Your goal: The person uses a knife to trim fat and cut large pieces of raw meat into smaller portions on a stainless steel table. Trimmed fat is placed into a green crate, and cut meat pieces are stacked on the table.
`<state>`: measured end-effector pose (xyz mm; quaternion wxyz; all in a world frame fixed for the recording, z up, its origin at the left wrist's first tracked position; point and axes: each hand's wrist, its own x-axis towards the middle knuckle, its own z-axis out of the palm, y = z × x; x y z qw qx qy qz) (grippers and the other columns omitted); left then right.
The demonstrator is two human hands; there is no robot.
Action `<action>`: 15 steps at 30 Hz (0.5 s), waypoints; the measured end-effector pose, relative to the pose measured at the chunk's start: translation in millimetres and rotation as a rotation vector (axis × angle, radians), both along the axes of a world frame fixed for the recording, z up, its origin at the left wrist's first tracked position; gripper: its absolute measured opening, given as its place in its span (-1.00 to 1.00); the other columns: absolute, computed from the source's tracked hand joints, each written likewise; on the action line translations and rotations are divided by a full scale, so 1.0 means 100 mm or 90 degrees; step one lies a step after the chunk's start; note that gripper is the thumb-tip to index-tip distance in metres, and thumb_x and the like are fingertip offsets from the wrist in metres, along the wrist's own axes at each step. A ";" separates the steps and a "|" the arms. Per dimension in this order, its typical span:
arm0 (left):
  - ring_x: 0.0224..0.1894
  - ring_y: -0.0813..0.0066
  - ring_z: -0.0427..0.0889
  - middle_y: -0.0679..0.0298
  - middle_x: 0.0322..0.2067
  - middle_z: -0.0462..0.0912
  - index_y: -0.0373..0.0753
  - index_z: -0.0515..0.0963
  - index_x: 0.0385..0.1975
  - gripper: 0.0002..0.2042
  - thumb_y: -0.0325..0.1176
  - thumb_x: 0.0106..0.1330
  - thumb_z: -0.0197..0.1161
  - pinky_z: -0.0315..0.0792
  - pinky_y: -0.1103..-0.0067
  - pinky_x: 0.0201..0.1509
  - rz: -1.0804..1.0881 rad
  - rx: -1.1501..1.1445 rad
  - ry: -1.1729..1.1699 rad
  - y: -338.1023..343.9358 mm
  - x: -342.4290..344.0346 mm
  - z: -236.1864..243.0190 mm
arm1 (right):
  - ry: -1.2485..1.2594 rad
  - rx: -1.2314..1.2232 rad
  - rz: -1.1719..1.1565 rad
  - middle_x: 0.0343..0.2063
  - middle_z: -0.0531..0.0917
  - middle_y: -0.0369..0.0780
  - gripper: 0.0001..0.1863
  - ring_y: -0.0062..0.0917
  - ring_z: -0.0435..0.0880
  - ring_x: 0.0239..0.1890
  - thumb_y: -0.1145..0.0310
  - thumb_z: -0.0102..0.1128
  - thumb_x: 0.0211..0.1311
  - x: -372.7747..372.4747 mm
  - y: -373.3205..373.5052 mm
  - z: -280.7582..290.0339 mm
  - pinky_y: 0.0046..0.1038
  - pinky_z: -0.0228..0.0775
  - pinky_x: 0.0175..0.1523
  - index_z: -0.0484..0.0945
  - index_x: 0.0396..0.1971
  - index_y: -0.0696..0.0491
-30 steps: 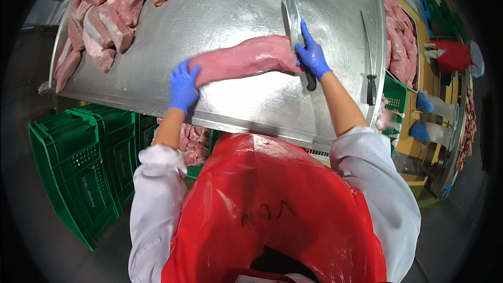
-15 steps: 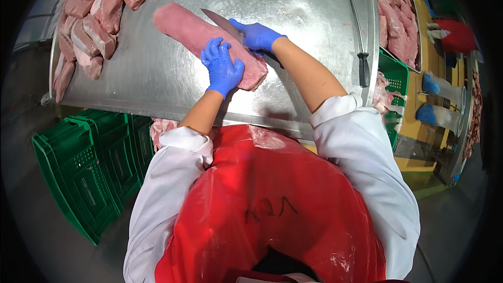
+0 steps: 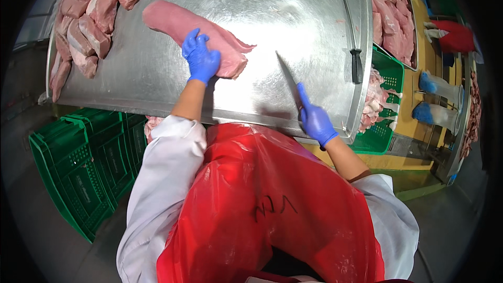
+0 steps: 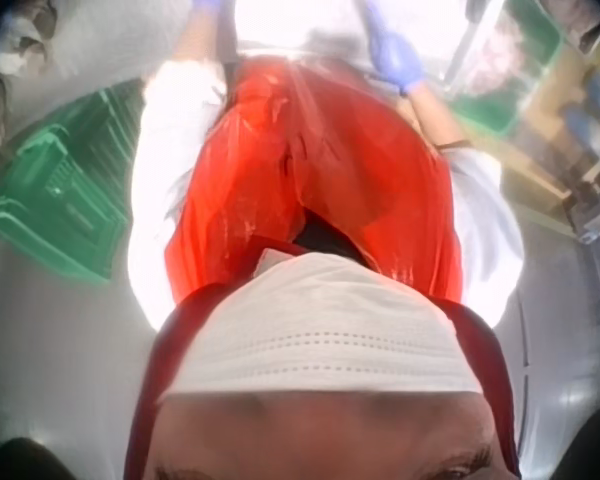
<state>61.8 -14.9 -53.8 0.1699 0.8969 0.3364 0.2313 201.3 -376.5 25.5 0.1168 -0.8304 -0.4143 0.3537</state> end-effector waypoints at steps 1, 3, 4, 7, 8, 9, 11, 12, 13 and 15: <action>0.31 -0.14 0.24 -0.07 0.28 0.29 -0.24 0.44 -0.09 -0.59 -0.38 -0.04 0.16 0.04 0.05 0.40 -0.022 0.026 -0.020 0.01 -0.12 -0.01 | 0.012 0.079 -0.071 -0.35 0.66 0.19 -0.15 0.12 0.67 -0.32 0.43 0.00 0.31 0.10 0.05 -0.02 0.04 0.48 -0.14 -0.14 0.54 -0.25; 0.30 -0.15 0.25 -0.09 0.27 0.30 -0.26 0.43 -0.10 -0.59 -0.38 -0.04 0.15 0.05 0.06 0.39 -0.089 0.008 -0.060 0.09 -0.32 -0.05 | 0.028 0.184 -0.127 -0.31 0.67 0.18 -0.19 0.12 0.68 -0.29 0.41 0.00 0.33 0.23 0.30 -0.09 0.03 0.49 -0.10 -0.09 0.53 -0.27; 0.30 -0.16 0.25 -0.09 0.27 0.30 -0.26 0.43 -0.11 -0.59 -0.39 -0.05 0.14 0.05 0.07 0.39 -0.120 -0.001 -0.077 0.10 -0.43 -0.06 | 0.033 0.212 -0.106 -0.30 0.68 0.17 -0.21 0.09 0.70 -0.29 0.38 0.00 0.36 0.23 0.58 -0.11 -0.01 0.51 -0.11 -0.07 0.53 -0.28; 0.28 -0.18 0.26 -0.12 0.25 0.34 -0.27 0.42 -0.12 -0.60 -0.40 -0.06 0.12 0.07 0.08 0.39 -0.150 0.007 -0.066 0.08 -0.61 -0.06 | 0.109 0.252 -0.022 -0.31 0.69 0.13 -0.26 0.04 0.71 -0.36 0.32 -0.08 0.42 0.14 1.61 -0.20 -0.08 0.54 -0.16 -0.09 0.54 -0.30; 0.29 -0.18 0.26 -0.11 0.25 0.35 -0.27 0.42 -0.13 -0.60 -0.40 -0.06 0.12 0.07 0.08 0.39 -0.156 0.009 -0.058 0.09 -0.65 -0.03 | 0.065 0.272 0.008 -0.32 0.69 0.12 -0.27 0.05 0.70 -0.38 0.32 -0.12 0.43 0.10 1.99 -0.37 -0.05 0.53 -0.19 -0.11 0.54 -0.29; 0.28 -0.18 0.26 -0.11 0.24 0.35 -0.27 0.42 -0.14 -0.61 -0.40 -0.06 0.11 0.07 0.08 0.39 -0.159 0.010 -0.053 0.10 -0.69 -0.02 | 0.172 0.196 -0.009 -0.27 0.70 0.12 -0.25 0.02 0.72 -0.34 0.33 -0.11 0.42 0.10 2.36 -0.25 -0.08 0.54 -0.16 -0.12 0.54 -0.29; 0.28 -0.18 0.26 -0.11 0.24 0.36 -0.27 0.41 -0.15 -0.62 -0.40 -0.06 0.10 0.07 0.08 0.39 -0.164 0.012 -0.040 0.07 -0.73 0.01 | 0.279 0.110 -0.003 -0.20 0.70 0.11 -0.22 -0.02 0.75 -0.28 0.34 -0.10 0.40 0.10 2.87 -0.16 -0.11 0.56 -0.13 -0.15 0.55 -0.28; 0.28 -0.17 0.25 -0.11 0.25 0.35 -0.27 0.41 -0.16 -0.62 -0.40 -0.06 0.09 0.05 0.09 0.41 -0.168 0.004 -0.045 0.06 -0.75 0.01 | 0.278 0.098 0.016 -0.19 0.71 0.10 -0.21 -0.03 0.75 -0.27 0.36 -0.10 0.38 0.08 3.05 -0.23 -0.12 0.57 -0.12 -0.16 0.55 -0.27; 0.29 -0.17 0.25 -0.11 0.25 0.35 -0.28 0.40 -0.16 -0.62 -0.40 -0.06 0.08 0.03 0.09 0.42 -0.175 -0.003 -0.050 0.07 -0.75 0.03 | 0.277 0.087 0.032 -0.18 0.71 0.10 -0.20 -0.04 0.76 -0.26 0.37 -0.11 0.37 0.04 3.15 -0.30 -0.13 0.58 -0.11 -0.16 0.55 -0.26; 0.29 -0.17 0.24 -0.11 0.25 0.35 -0.28 0.40 -0.17 -0.63 -0.39 -0.06 0.07 0.01 0.09 0.43 -0.179 -0.021 -0.063 0.04 -0.73 0.05 | 0.042 0.204 0.090 -0.17 0.71 0.10 -0.19 -0.03 0.76 -0.25 0.37 -0.11 0.35 -0.25 2.93 -0.89 -0.11 0.57 -0.05 -0.18 0.56 -0.22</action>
